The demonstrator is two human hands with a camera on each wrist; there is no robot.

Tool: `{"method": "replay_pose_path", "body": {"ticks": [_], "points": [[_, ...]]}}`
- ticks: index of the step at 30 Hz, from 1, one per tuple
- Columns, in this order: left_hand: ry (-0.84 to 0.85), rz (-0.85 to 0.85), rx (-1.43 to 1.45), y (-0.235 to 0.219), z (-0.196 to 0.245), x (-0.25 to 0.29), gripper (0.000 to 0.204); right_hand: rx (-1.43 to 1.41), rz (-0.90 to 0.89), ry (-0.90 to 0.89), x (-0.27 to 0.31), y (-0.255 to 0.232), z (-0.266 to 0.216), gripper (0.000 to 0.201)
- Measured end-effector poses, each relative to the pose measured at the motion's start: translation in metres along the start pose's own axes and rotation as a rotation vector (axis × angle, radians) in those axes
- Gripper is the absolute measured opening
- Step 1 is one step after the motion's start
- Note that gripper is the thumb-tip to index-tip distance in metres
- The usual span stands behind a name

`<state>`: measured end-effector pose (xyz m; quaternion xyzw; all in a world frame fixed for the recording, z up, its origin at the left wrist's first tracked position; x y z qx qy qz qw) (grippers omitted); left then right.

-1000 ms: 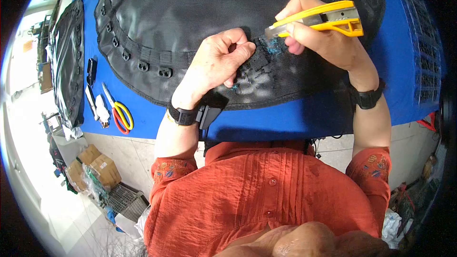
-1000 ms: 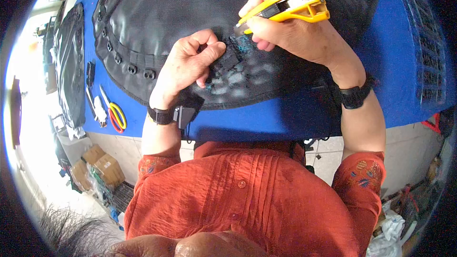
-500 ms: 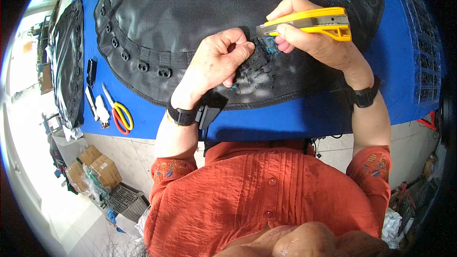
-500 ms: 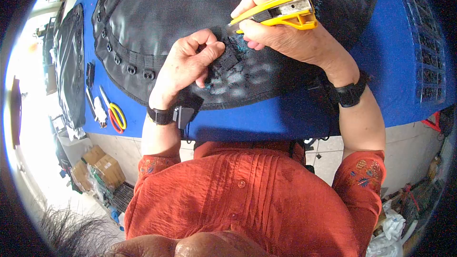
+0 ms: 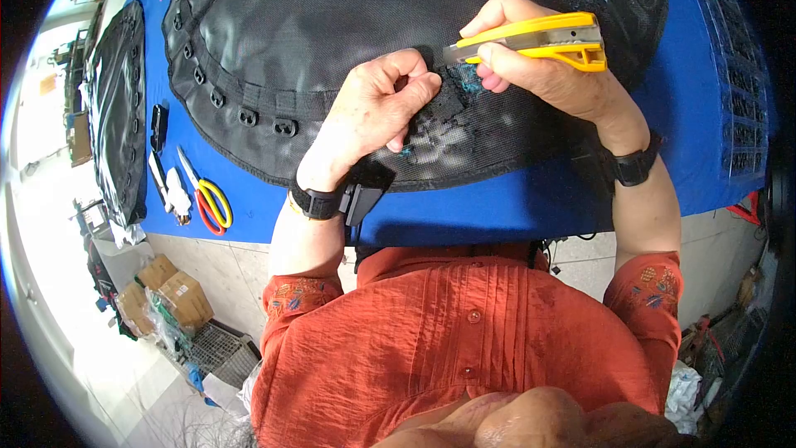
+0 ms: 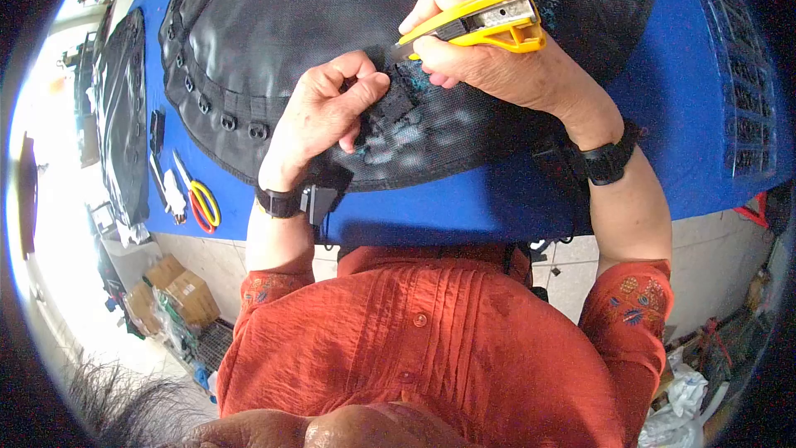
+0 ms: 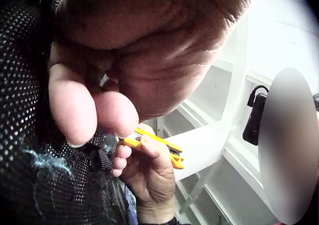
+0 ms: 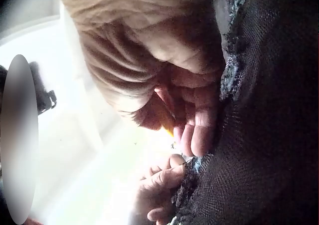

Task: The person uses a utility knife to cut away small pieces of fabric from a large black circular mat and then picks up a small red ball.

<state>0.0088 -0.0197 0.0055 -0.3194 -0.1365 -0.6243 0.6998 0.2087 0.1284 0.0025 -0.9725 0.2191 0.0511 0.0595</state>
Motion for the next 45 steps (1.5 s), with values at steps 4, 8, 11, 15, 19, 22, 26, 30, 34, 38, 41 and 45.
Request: {"method": "replay_pose_path", "body": {"ticks": [4,8,11,15,19,22,26,30,34,38,41,45], "points": [[0.006,-0.001,-0.004,-0.001,-0.002,-0.001,0.028,0.012,-0.007,0.029,0.000,-0.002,-0.002,0.021],[-0.012,0.003,-0.019,0.000,-0.001,-0.001,0.029,0.030,-0.010,0.024,0.001,-0.002,-0.005,0.019],[-0.011,0.006,-0.012,0.000,-0.001,-0.001,0.029,0.028,-0.009,0.006,0.001,-0.003,-0.005,0.018],[-0.004,0.006,-0.012,0.000,-0.001,-0.001,0.029,0.067,-0.022,0.085,0.002,-0.003,-0.010,0.018],[-0.010,0.023,-0.007,0.000,-0.001,0.000,0.029,0.054,-0.004,0.092,0.004,-0.002,-0.010,0.019],[-0.009,0.002,0.020,0.000,0.000,0.000,0.028,0.057,-0.015,0.087,0.003,-0.004,-0.008,0.019],[0.009,0.033,-0.010,0.001,0.001,0.000,0.027,0.055,-0.020,0.098,0.003,-0.003,-0.008,0.019],[0.011,0.026,-0.028,0.000,-0.001,-0.001,0.026,0.053,-0.029,0.082,0.003,-0.005,-0.008,0.019],[-0.013,0.011,-0.034,0.001,0.001,0.000,0.026,0.054,0.005,0.051,0.003,-0.004,-0.007,0.018],[-0.040,0.000,-0.040,0.000,0.003,0.002,0.027,0.042,0.027,0.014,0.003,-0.002,-0.006,0.018],[-0.039,0.000,-0.040,0.000,0.003,0.002,0.027,0.013,0.033,0.021,0.002,0.002,-0.004,0.018],[-0.022,0.001,-0.034,0.000,0.002,0.001,0.026,-0.009,0.012,0.024,0.002,0.002,-0.001,0.018]]}}
Point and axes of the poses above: each hand's wrist, its own x-axis away from the middle knuckle, its own y-axis out of the palm, z = x × y, the point moved 1 cm from there along -x, towards the middle knuckle, and after that the axes turned 12 degrees about -y, right-handed, at the moved point
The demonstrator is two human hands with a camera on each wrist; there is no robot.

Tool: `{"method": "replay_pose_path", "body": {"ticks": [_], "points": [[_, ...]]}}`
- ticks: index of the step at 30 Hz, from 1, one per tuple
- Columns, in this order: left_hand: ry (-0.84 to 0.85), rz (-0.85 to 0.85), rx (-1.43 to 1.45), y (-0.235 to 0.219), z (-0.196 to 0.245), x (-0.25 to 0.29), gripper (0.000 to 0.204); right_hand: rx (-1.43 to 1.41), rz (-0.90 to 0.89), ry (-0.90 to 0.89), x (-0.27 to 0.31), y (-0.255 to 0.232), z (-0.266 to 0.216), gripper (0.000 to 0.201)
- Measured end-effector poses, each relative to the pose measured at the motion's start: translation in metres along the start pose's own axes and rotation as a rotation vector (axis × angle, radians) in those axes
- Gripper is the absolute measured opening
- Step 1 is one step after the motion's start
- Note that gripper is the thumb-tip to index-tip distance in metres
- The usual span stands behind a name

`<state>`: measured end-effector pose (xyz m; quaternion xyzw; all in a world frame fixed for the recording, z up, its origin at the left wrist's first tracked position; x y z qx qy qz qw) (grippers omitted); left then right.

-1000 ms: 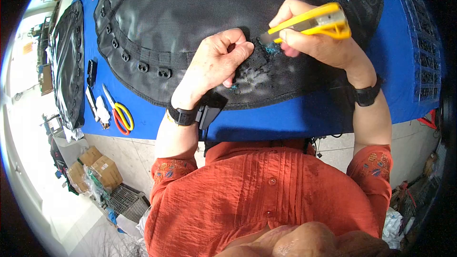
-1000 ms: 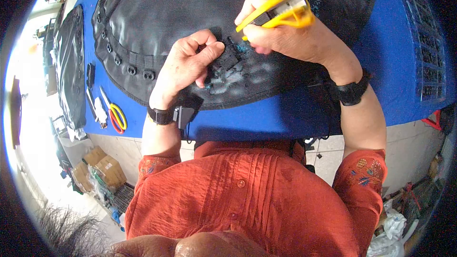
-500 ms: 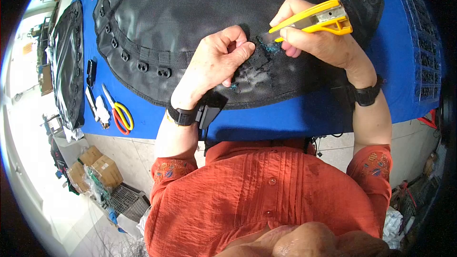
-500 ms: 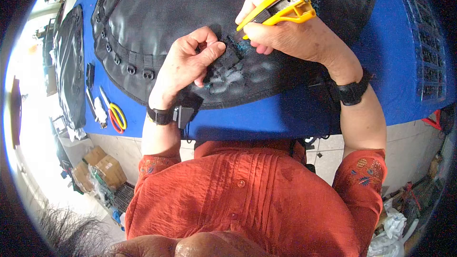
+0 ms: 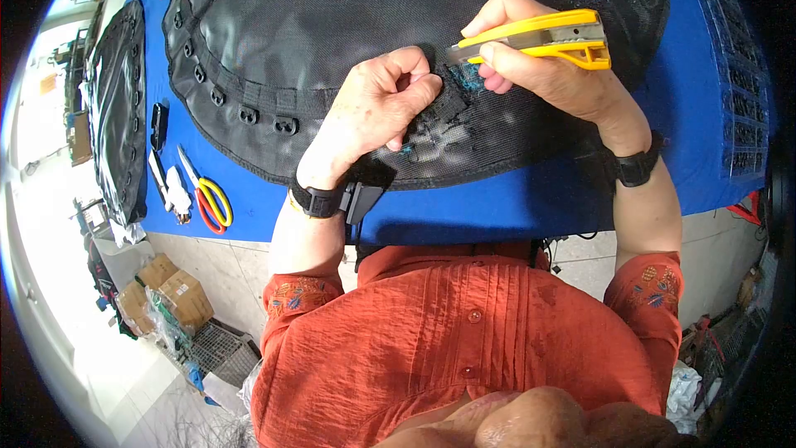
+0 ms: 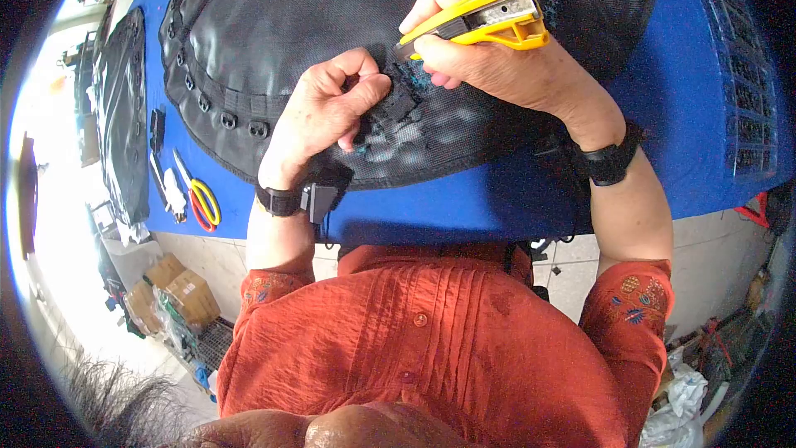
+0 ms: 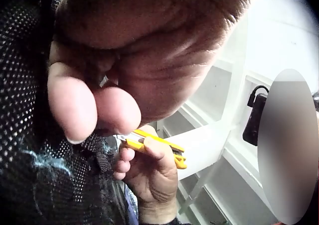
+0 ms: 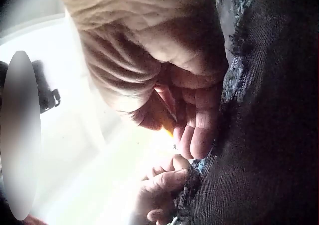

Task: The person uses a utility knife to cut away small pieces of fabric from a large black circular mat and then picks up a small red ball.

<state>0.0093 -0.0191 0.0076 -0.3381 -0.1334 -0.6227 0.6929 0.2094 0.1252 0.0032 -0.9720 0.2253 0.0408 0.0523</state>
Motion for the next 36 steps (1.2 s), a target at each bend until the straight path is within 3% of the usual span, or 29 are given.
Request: {"method": "replay_pose_path", "body": {"ticks": [15,18,21,25,34,36], "points": [[-0.007,-0.002,-0.013,0.000,-0.002,-0.001,0.027,0.054,-0.003,-0.031,0.001,0.000,-0.003,0.017],[-0.015,-0.006,-0.021,0.000,-0.002,-0.001,0.027,0.059,-0.075,0.046,0.001,-0.005,-0.010,0.017],[-0.009,-0.007,-0.011,-0.001,-0.002,-0.001,0.027,0.127,-0.061,0.063,0.003,-0.007,-0.011,0.016],[-0.014,-0.005,-0.001,-0.001,-0.002,0.000,0.027,0.111,0.084,-0.071,0.001,-0.010,-0.001,0.013],[-0.017,-0.011,-0.006,-0.002,-0.004,0.000,0.026,0.087,-0.055,0.021,0.001,-0.007,-0.004,0.017],[-0.010,-0.007,-0.013,-0.002,-0.004,-0.001,0.027,0.134,0.018,-0.025,0.000,-0.009,0.001,0.017]]}}
Point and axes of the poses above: each hand's wrist, its own x-axis away from the middle knuckle, its own y-axis out of the palm, z = x × y, the point moved 1 cm from there along -x, towards the middle knuckle, and after that the axes turned 12 degrees about -y, right-handed, at the moved point
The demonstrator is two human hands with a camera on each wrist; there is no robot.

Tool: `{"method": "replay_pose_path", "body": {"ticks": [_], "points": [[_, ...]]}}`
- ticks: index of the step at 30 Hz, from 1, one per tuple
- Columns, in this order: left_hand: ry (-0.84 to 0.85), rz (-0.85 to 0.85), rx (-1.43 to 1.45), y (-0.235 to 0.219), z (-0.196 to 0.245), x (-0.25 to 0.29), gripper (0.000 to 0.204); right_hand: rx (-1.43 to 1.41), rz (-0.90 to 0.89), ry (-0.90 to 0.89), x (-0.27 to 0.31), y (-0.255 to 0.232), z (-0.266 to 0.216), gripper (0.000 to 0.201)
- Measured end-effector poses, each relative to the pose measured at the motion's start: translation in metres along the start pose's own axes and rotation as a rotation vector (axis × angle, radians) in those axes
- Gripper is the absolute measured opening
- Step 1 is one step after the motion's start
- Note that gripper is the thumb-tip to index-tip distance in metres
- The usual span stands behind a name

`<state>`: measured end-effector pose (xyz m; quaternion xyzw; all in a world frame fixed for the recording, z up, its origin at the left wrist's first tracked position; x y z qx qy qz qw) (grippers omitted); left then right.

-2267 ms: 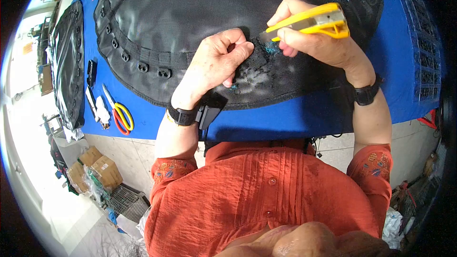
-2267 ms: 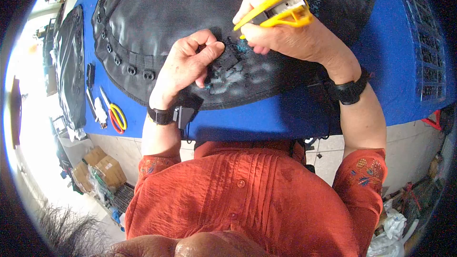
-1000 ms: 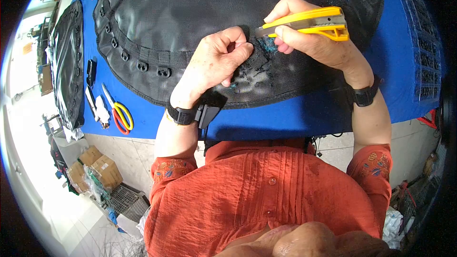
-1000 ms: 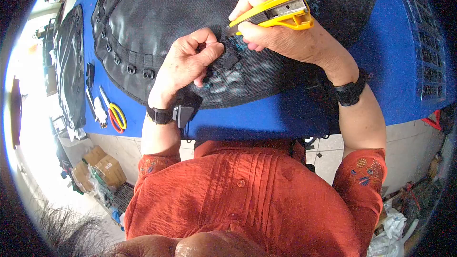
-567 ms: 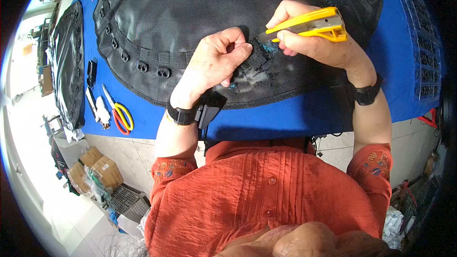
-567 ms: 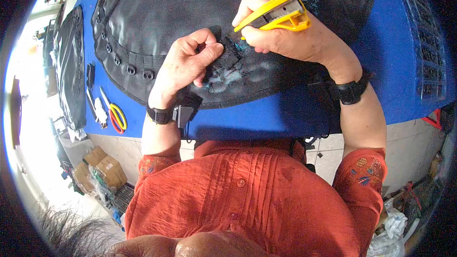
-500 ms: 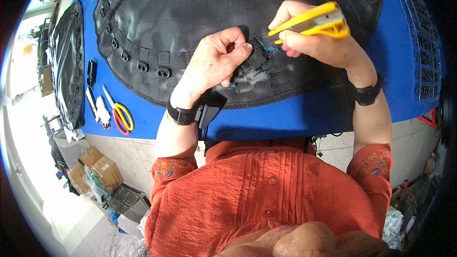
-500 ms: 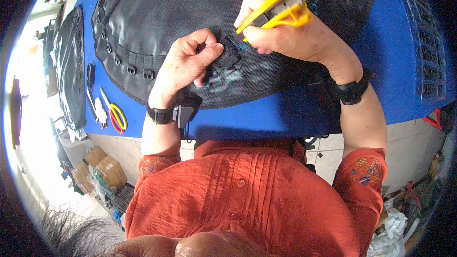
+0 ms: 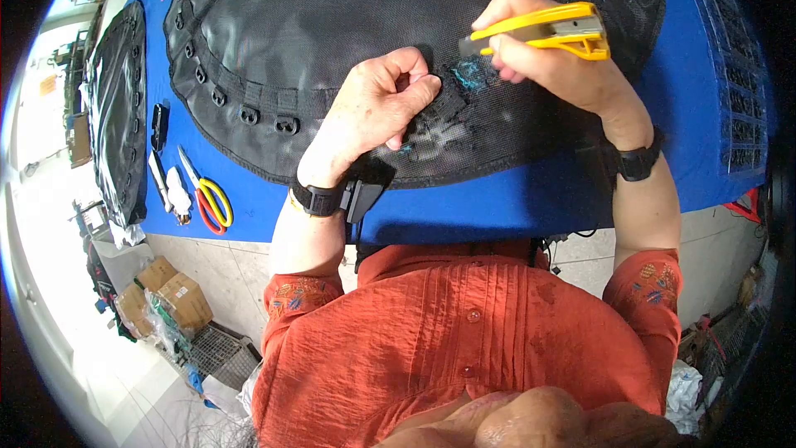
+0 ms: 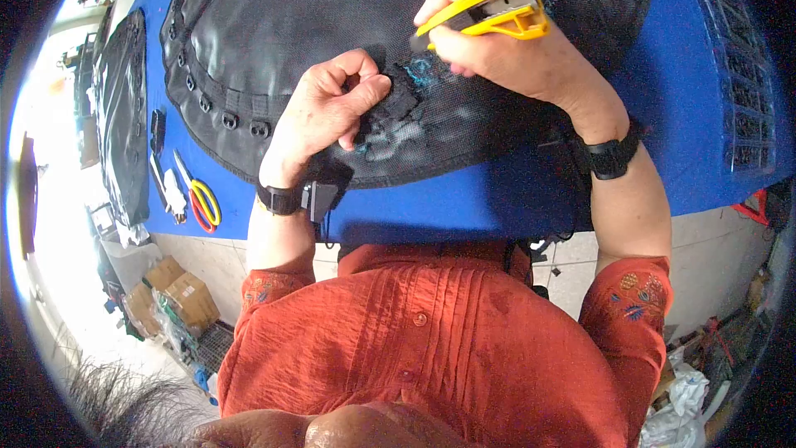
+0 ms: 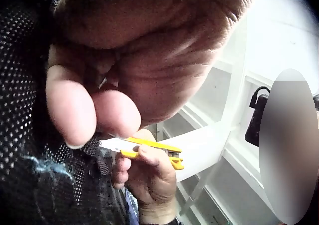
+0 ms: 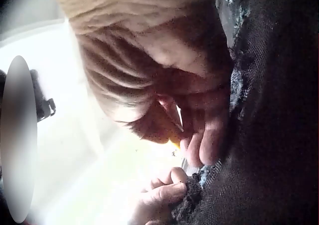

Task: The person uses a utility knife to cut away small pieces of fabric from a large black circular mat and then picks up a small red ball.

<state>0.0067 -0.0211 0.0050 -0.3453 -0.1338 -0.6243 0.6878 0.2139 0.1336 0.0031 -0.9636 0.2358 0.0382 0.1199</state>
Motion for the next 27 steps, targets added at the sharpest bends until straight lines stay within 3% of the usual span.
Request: {"method": "replay_pose_path", "body": {"ticks": [3,6,7,11,15,16,21,27], "points": [[0.001,-0.002,0.006,0.000,0.000,0.000,0.027,0.040,0.044,-0.038,0.000,-0.007,-0.007,0.017],[-0.014,0.005,0.000,0.000,0.003,0.002,0.028,-0.094,-0.054,0.018,0.002,-0.001,-0.010,0.017],[-0.022,0.010,-0.006,0.000,0.003,0.002,0.028,-0.041,-0.101,-0.018,0.003,0.003,-0.008,0.016],[0.002,0.000,0.002,0.000,0.000,0.000,0.028,0.158,0.018,-0.152,0.002,-0.005,-0.004,0.016],[0.007,0.002,0.018,0.000,0.000,0.000,0.028,-0.070,-0.079,0.086,0.002,0.000,-0.026,0.017],[0.000,-0.001,0.021,0.000,0.001,0.000,0.028,-0.052,-0.106,-0.034,0.005,0.004,-0.012,0.017],[0.029,0.001,0.009,0.000,0.000,0.000,0.029,0.128,0.061,-0.147,0.005,-0.003,-0.001,0.016],[0.018,0.004,0.011,0.000,0.001,0.001,0.029,-0.035,-0.079,0.079,0.006,-0.001,-0.026,0.017]]}}
Point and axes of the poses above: each hand's wrist, its own x-axis away from the middle knuckle, its own y-axis out of the palm, z = x × y, the point moved 1 cm from there along -x, towards the middle knuckle, and after that the axes turned 12 degrees about -y, right-handed, at the moved point
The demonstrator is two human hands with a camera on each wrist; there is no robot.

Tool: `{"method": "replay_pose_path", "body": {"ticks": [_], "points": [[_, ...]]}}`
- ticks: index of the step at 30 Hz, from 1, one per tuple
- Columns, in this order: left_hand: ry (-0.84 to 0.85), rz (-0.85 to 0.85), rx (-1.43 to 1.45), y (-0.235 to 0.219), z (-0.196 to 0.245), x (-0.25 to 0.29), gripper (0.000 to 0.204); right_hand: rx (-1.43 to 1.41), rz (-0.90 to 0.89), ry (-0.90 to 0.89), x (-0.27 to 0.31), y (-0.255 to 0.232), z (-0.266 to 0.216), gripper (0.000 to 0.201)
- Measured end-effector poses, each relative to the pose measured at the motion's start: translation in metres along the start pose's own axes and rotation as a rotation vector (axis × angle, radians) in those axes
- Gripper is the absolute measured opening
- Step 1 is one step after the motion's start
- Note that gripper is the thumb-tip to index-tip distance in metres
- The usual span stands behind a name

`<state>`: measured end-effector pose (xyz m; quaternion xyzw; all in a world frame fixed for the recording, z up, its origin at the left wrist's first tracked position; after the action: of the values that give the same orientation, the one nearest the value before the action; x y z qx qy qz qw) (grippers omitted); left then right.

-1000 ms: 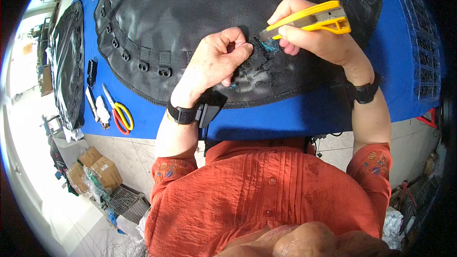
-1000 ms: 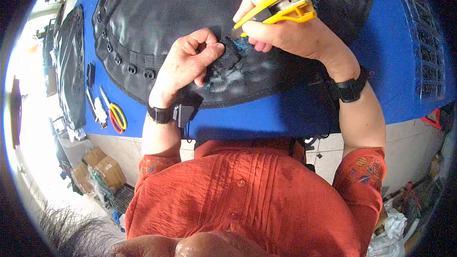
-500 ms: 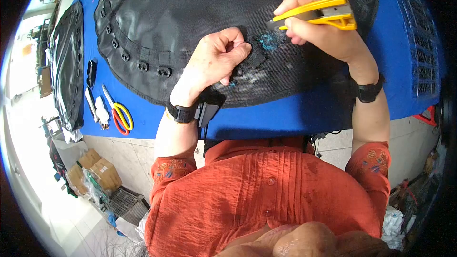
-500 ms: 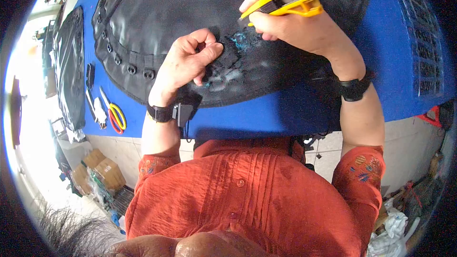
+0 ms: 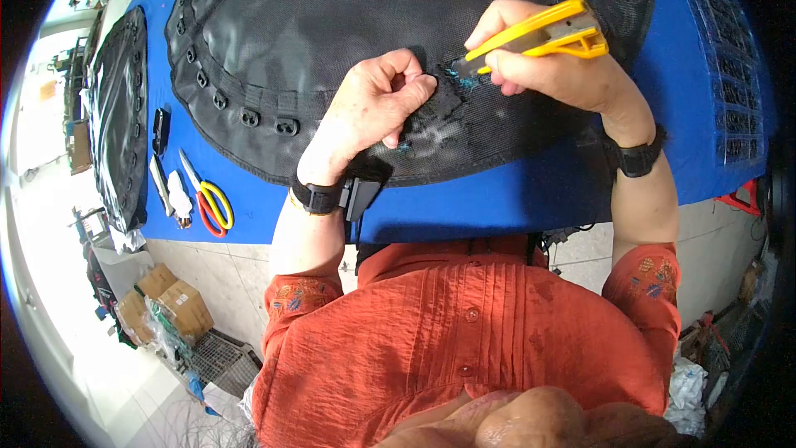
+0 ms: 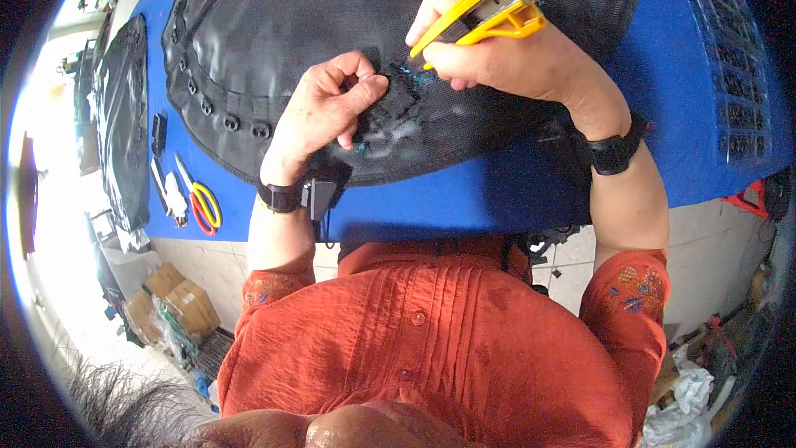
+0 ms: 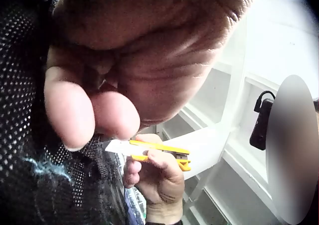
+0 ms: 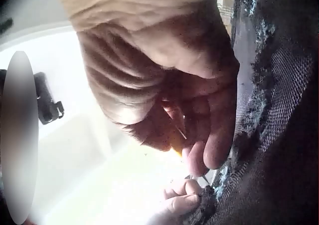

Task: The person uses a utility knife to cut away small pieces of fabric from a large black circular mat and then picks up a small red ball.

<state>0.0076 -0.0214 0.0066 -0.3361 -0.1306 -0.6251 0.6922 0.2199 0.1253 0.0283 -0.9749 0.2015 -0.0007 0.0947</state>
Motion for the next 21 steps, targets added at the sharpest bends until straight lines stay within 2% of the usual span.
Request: {"method": "replay_pose_path", "body": {"ticks": [4,10,13,16,21], "points": [[-0.042,0.021,-0.084,0.000,0.005,0.008,0.027,-0.020,-0.045,0.029,0.000,0.002,0.009,0.019],[0.076,0.107,-0.086,0.008,-0.001,0.004,0.038,-0.006,-0.044,0.056,-0.001,0.000,0.010,0.020],[0.008,0.071,-0.109,0.005,0.002,0.004,0.036,0.054,-0.023,0.035,-0.001,-0.001,0.009,0.020],[-0.024,0.046,-0.093,0.003,0.005,0.005,0.036,0.011,0.058,-0.053,0.000,0.001,0.017,0.017],[-0.029,-0.001,-0.072,0.000,0.005,0.004,0.038,-0.052,0.076,-0.077,-0.003,0.005,0.015,0.020]]}}
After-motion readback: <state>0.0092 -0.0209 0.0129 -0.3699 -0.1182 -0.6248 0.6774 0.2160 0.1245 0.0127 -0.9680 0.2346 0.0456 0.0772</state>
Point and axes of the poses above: each hand's wrist, its own x-axis away from the middle knuckle, its own y-axis out of the palm, z = x × y, the point moved 1 cm from there along -x, towards the middle knuckle, and after that the axes turned 12 degrees about -y, right-handed, at the moved point
